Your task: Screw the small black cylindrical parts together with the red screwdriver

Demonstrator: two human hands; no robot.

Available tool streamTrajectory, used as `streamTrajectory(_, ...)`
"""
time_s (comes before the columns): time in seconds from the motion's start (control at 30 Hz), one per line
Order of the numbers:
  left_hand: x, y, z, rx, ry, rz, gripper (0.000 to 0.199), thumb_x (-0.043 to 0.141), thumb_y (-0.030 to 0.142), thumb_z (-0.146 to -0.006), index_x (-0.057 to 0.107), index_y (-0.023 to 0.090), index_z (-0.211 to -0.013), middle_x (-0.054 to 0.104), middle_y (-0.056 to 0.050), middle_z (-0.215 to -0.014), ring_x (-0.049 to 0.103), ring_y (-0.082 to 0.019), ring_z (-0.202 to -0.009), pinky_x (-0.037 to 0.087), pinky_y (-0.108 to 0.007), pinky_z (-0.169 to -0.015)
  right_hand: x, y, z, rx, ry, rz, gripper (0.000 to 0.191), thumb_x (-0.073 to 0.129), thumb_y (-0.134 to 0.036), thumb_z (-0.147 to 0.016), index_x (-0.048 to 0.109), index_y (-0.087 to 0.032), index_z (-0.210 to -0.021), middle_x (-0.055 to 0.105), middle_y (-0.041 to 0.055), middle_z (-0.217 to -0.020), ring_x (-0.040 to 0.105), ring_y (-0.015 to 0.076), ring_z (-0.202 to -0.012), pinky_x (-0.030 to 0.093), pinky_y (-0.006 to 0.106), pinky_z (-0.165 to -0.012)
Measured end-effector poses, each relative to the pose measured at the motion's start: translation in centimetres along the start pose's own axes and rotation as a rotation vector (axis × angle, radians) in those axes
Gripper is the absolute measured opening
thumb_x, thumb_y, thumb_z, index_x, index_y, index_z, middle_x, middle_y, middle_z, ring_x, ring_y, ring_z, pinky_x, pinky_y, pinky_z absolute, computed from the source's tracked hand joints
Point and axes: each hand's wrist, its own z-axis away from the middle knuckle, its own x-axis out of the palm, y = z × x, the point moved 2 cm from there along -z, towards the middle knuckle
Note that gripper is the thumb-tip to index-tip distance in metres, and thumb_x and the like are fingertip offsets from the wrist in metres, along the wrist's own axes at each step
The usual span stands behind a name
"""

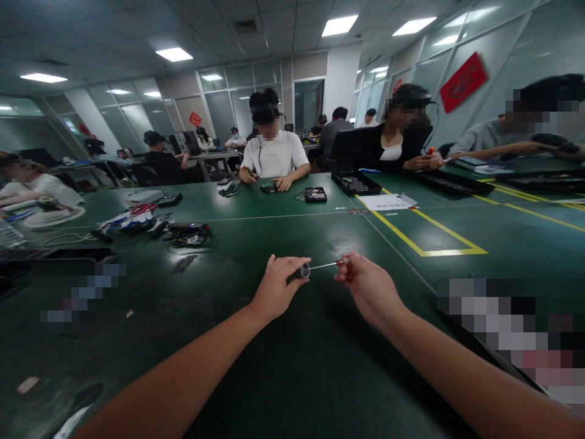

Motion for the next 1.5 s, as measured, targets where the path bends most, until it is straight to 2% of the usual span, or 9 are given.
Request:
streamTrajectory(0.03,-0.1,-0.1,-0.1,-0.007,-0.005,-0.012,0.039,0.066,0.02,-0.092,0.063,0.033,-0.129,0.066,-0.003,-0.131,0.056,-0.024,-0.127,0.013,-0.061,-0.122,-0.1,0.4,-0.3,0.074,0.001,-0.067,0.026,0.058,-0.047,-0.089,0.059,-0.023,-0.079,0.058,0.0026,-0.066,0.058,0.0196,-0.059,0.057,0.04,-0.064)
streamTrajectory(0.1,-0.1,-0.2,-0.2,-0.026,-0.02,-0.018,0.04,0.067,0.02,-0.091,0.063,0.031,-0.129,0.066,-0.003,-0.13,0.056,-0.025,-0.126,0.015,-0.062,-0.121,-0.3,0.9,-0.7,0.102,0.023,-0.119,0.023,0.061,-0.044,-0.087,0.059,-0.023,-0.078,0.057,0.0017,-0.066,0.057,0.0185,-0.058,0.057,0.039,-0.063)
streamTrajectory(0.27,0.1,-0.5,-0.2,-0.028,-0.034,-0.024,0.039,0.067,0.019,-0.091,0.064,0.03,-0.128,0.067,-0.005,-0.129,0.057,-0.025,-0.125,0.018,-0.062,-0.12,-0.1,0.3,-0.2,-0.055,0.045,0.006,0.029,0.064,-0.052,-0.086,0.063,-0.023,-0.086,0.065,0.004,-0.076,0.063,0.0203,-0.067,0.059,0.039,-0.067)
streamTrajectory(0.43,0.2,-0.4,-0.1,-0.029,-0.038,-0.018,0.04,0.068,0.021,-0.091,0.063,0.031,-0.13,0.067,-0.004,-0.129,0.057,-0.025,-0.124,0.015,-0.063,-0.12,0.1,-0.1,0.3,-0.146,0.021,0.186,0.038,0.057,-0.058,-0.09,0.062,-0.021,-0.094,0.067,0.0043,-0.08,0.064,0.0206,-0.072,0.056,0.038,-0.071)
streamTrajectory(0.67,0.3,-0.3,-0.1,-0.046,-0.02,-0.001,0.041,0.07,0.02,-0.089,0.064,0.031,-0.128,0.067,-0.004,-0.128,0.058,-0.026,-0.123,0.015,-0.063,-0.12,0.1,-1.7,1.2,-0.266,-0.058,0.322,0.032,0.052,-0.051,-0.094,0.062,-0.02,-0.096,0.067,0.0044,-0.08,0.062,0.0199,-0.074,0.051,0.037,-0.074)
streamTrajectory(1.07,0.3,-0.3,0.1,-0.047,-0.039,-0.012,0.04,0.07,0.02,-0.089,0.064,0.031,-0.128,0.068,-0.004,-0.127,0.058,-0.026,-0.123,0.017,-0.063,-0.12,0.5,-2.3,1.7,-0.267,-0.06,0.412,0.04,0.053,-0.058,-0.093,0.064,-0.02,-0.091,0.065,0.0036,-0.074,0.061,0.0194,-0.069,0.048,0.033,-0.067)
streamTrajectory(1.23,0.4,-0.3,0.0,-0.058,-0.046,-0.019,0.039,0.07,0.022,-0.09,0.065,0.032,-0.127,0.068,-0.004,-0.128,0.058,-0.025,-0.124,0.017,-0.063,-0.12,0.1,-2.0,1.6,-0.236,-0.038,0.475,0.046,0.047,-0.061,-0.095,0.068,-0.02,-0.091,0.061,0.0017,-0.067,0.056,0.0181,-0.059,0.042,0.032,-0.057)
streamTrajectory(1.4,0.2,-0.3,0.0,-0.054,-0.036,-0.006,0.042,0.071,0.019,-0.089,0.064,0.03,-0.129,0.067,-0.004,-0.129,0.058,-0.025,-0.123,0.02,-0.063,-0.12,0.1,-1.8,1.7,-0.261,-0.052,0.431,0.03,0.049,-0.046,-0.095,0.066,-0.022,-0.099,0.065,0.0028,-0.079,0.059,0.0198,-0.07,0.044,0.033,-0.063)
streamTrajectory(1.5,0.2,-0.3,0.0,-0.056,-0.028,-0.014,0.042,0.071,0.019,-0.089,0.064,0.03,-0.128,0.067,-0.003,-0.128,0.059,-0.025,-0.123,0.022,-0.062,-0.119,0.2,-1.8,1.7,-0.257,-0.079,0.404,0.028,0.045,-0.045,-0.096,0.063,-0.023,-0.094,0.063,0.0022,-0.077,0.058,0.0199,-0.07,0.044,0.033,-0.064)
